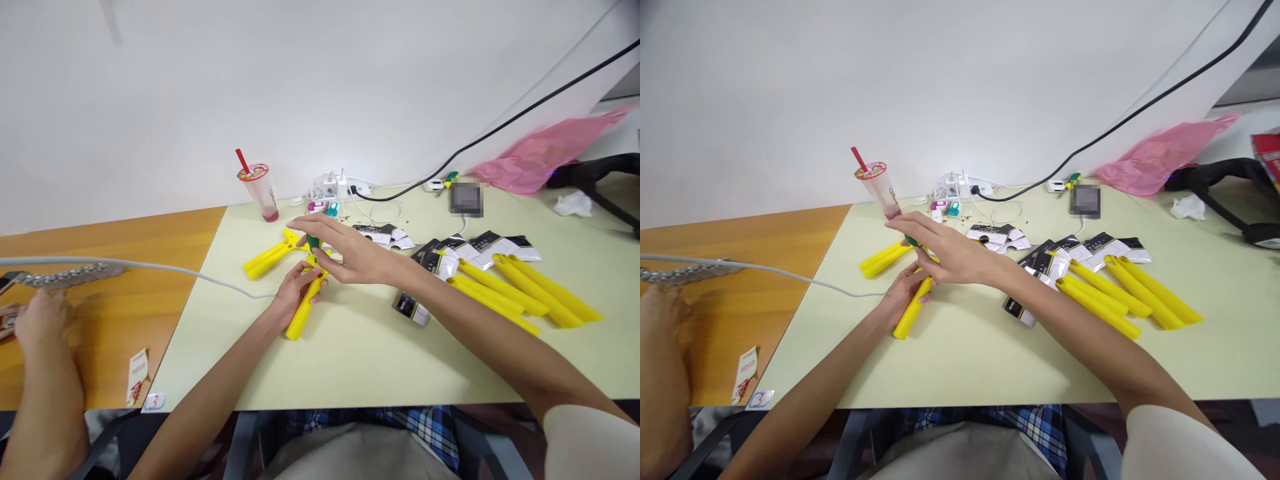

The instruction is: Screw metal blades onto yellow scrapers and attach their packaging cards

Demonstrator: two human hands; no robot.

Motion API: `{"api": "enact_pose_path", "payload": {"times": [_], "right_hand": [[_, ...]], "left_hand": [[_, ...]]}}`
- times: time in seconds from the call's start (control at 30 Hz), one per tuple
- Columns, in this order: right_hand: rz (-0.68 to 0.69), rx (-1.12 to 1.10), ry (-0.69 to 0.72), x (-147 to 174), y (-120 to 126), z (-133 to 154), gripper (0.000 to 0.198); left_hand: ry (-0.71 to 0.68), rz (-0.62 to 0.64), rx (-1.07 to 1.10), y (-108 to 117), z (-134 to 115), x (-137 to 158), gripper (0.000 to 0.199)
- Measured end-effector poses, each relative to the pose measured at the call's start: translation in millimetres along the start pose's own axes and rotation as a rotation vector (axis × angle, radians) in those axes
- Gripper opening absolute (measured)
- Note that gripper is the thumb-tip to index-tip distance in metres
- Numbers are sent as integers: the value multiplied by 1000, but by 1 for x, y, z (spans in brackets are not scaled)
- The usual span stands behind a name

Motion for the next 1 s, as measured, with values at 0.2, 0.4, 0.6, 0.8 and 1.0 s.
{"api": "enact_pose_path", "payload": {"times": [0.2,0.4,0.6,0.8,1.0], "right_hand": [[-21,191,-26,-1,-7,-7,38],[98,158,-89,-2,4,3,51],[96,127,-67,-3,3,2,46],[103,148,-27,-3,-2,4,38],[100,182,-3,-3,-7,6,50]], "left_hand": [[-23,-6,-17,-2,1,0,41],[-24,-28,-20,0,2,-1,41],[-32,-34,-59,-1,0,-1,41],[-56,-18,-65,1,2,0,37],[-83,-67,-29,3,1,0,36]]}}
Point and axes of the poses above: each hand's wrist, its own x-axis away from the middle knuckle, its own y-axis out of the back of the hand, z = x × y, the point moved 4 cm from there along -x, towards the middle knuckle, and after that the axes turned 10 degrees about z, right-handed, at the moved point
